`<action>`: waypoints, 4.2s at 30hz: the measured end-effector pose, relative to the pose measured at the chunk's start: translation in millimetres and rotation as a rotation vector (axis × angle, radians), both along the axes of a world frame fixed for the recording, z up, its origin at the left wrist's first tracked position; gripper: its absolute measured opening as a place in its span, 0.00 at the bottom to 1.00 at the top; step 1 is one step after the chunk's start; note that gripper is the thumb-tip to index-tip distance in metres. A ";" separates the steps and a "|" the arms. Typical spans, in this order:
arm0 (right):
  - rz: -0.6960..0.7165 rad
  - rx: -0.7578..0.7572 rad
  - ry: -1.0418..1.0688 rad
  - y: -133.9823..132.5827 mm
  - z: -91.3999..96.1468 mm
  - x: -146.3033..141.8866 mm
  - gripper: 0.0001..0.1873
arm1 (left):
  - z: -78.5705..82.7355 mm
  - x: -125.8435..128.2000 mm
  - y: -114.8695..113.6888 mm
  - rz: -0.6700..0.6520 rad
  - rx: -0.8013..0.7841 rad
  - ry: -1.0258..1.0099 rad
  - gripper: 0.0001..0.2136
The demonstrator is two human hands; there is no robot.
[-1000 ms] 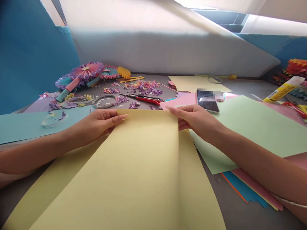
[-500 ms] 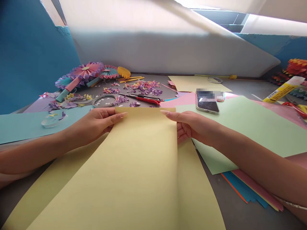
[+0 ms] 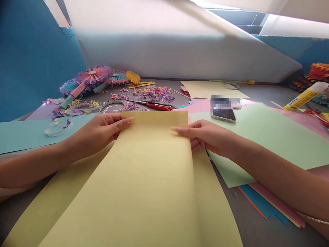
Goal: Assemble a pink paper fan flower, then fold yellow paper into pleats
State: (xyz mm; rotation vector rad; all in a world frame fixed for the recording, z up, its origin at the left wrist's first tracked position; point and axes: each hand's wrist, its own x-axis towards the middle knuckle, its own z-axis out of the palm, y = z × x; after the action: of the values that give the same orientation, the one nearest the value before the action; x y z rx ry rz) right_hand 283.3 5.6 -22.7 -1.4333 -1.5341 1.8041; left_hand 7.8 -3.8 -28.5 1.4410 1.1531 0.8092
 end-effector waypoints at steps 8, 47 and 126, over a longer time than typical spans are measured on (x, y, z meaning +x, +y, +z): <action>-0.051 0.132 -0.036 2.4 -7.6 0.6 0.12 | -4.9 -1.7 5.9 -0.037 -0.046 -0.098 0.10; -0.139 0.186 -0.015 6.3 -9.5 7.3 0.18 | -5.3 -0.5 4.4 -0.159 -0.229 -0.066 0.13; 0.081 0.065 -0.050 -0.1 -0.1 2.3 0.18 | -3.5 -4.0 10.2 0.001 -0.042 0.013 0.14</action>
State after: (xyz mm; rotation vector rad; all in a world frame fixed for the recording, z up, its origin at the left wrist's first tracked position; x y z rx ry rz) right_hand 285.6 5.5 -22.8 -1.4146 -1.6824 1.7588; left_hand 3.8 6.4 -32.1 1.4128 1.1745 0.7731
